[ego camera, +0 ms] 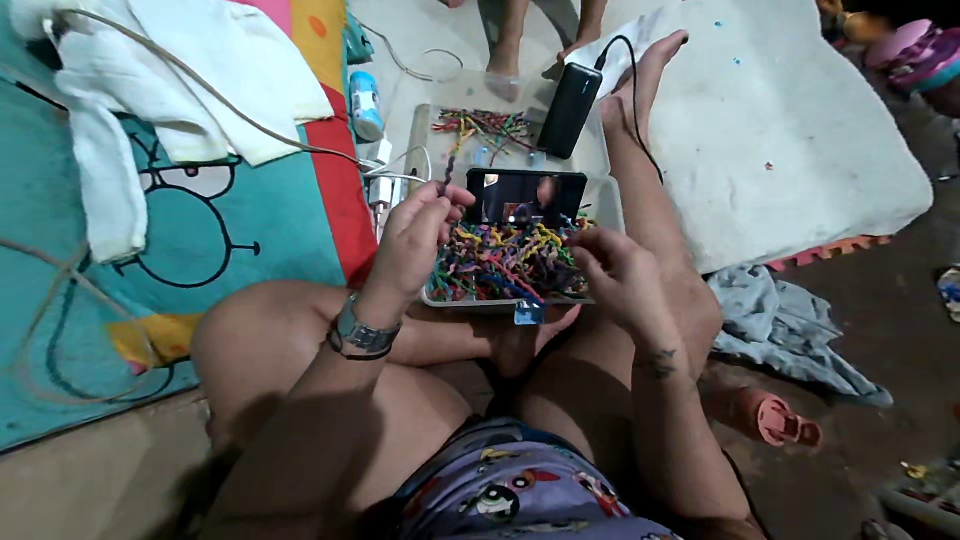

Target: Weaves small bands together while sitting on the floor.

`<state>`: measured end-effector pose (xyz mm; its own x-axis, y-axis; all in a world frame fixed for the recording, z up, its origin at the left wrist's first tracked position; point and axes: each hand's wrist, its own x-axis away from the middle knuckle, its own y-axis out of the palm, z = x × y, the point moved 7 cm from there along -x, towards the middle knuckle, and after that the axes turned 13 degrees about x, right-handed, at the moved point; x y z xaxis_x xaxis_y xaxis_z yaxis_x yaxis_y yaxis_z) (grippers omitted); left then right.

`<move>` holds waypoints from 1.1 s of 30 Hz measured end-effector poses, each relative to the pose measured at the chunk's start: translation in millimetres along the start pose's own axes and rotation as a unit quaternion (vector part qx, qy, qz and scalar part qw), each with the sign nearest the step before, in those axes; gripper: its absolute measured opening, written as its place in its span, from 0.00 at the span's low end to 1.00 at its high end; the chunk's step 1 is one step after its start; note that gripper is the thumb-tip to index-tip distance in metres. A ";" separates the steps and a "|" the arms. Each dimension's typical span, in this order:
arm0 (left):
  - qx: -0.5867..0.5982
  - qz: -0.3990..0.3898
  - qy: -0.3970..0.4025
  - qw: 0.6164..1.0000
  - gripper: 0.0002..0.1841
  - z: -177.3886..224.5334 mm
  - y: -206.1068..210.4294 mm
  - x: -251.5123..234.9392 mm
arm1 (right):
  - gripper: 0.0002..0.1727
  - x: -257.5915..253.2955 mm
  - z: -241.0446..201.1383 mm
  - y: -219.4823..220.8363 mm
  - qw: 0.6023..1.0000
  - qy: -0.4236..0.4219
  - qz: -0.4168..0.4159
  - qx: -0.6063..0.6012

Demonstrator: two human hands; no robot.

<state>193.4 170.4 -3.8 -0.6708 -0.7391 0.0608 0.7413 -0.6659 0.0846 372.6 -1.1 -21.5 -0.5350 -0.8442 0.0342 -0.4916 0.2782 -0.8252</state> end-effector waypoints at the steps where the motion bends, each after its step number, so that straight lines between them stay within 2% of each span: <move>1: -0.018 -0.003 0.000 1.000 0.20 -0.3 1.7 1.1 | 0.11 2.3 1.3 7.8 0.999 -0.003 -0.027 0.027; 3: -0.060 -0.027 0.010 0.998 0.14 -2.5 8.8 3.9 | 0.11 5.1 3.0 21.8 0.995 0.010 -0.076 0.069; 5: -0.124 -0.106 0.051 0.985 0.09 -8.4 22.2 7.2 | 0.15 4.2 3.2 30.8 0.986 0.057 -0.122 0.102; 7: -0.215 -0.203 0.101 0.950 0.10 -20.3 41.8 6.9 | 0.19 0.5 3.4 37.8 0.971 0.099 -0.181 0.122; 9: -0.287 -0.293 0.081 0.908 0.11 -36.5 54.6 10.1 | 0.19 -4.3 4.9 45.2 0.960 0.108 -0.222 0.132; 11: -0.321 -0.343 0.029 0.882 0.11 -49.5 58.1 12.0 | 0.16 -6.6 4.4 47.2 0.960 0.107 -0.220 0.134; 13: -0.331 -0.344 0.002 0.878 0.09 -53.9 56.8 10.3 | 0.14 -5.8 1.7 43.8 0.966 0.097 -0.195 0.140; 17: -0.346 -0.340 0.002 0.874 0.07 -59.3 56.2 7.1 | 0.12 -0.4 -2.9 30.8 0.983 0.056 -0.112 0.133; 22: -0.398 -0.323 -0.088 0.854 0.10 -67.4 54.6 3.2 | 0.12 8.5 -0.2 16.6 0.991 0.043 -0.071 0.102; 24: -0.406 -0.303 -0.090 0.858 0.10 -66.6 54.3 2.4 | 0.12 12.5 0.4 10.9 0.994 0.033 -0.058 0.083; 25: -0.401 -0.288 -0.070 0.867 0.09 -63.9 55.3 2.2 | 0.12 14.6 0.2 8.0 0.996 0.024 -0.048 0.073; 27: -0.360 -0.256 0.024 0.897 0.06 -53.4 60.8 2.0 | 0.12 18.0 -2.2 3.0 0.998 -0.004 -0.023 0.053; 29: -0.296 -0.240 0.112 0.918 0.09 -41.2 69.9 4.3 | 0.12 20.0 -8.5 -0.2 0.999 -0.042 -0.006 0.022; 31: -0.264 -0.233 0.153 0.923 0.13 -36.1 78.8 6.7 | 0.11 20.1 -15.2 -0.1 0.996 -0.086 0.003 -0.013; 33: -0.271 -0.228 0.164 0.921 0.11 -38.0 82.2 7.8 | 0.11 18.9 -19.4 0.0 0.993 -0.114 0.015 -0.033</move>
<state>250.0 106.0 -34.2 -0.9384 -0.3017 -0.1683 0.3453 -0.8020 -0.4873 349.2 -8.2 -9.9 -0.3842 -0.9148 -0.1249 -0.5252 0.3278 -0.7853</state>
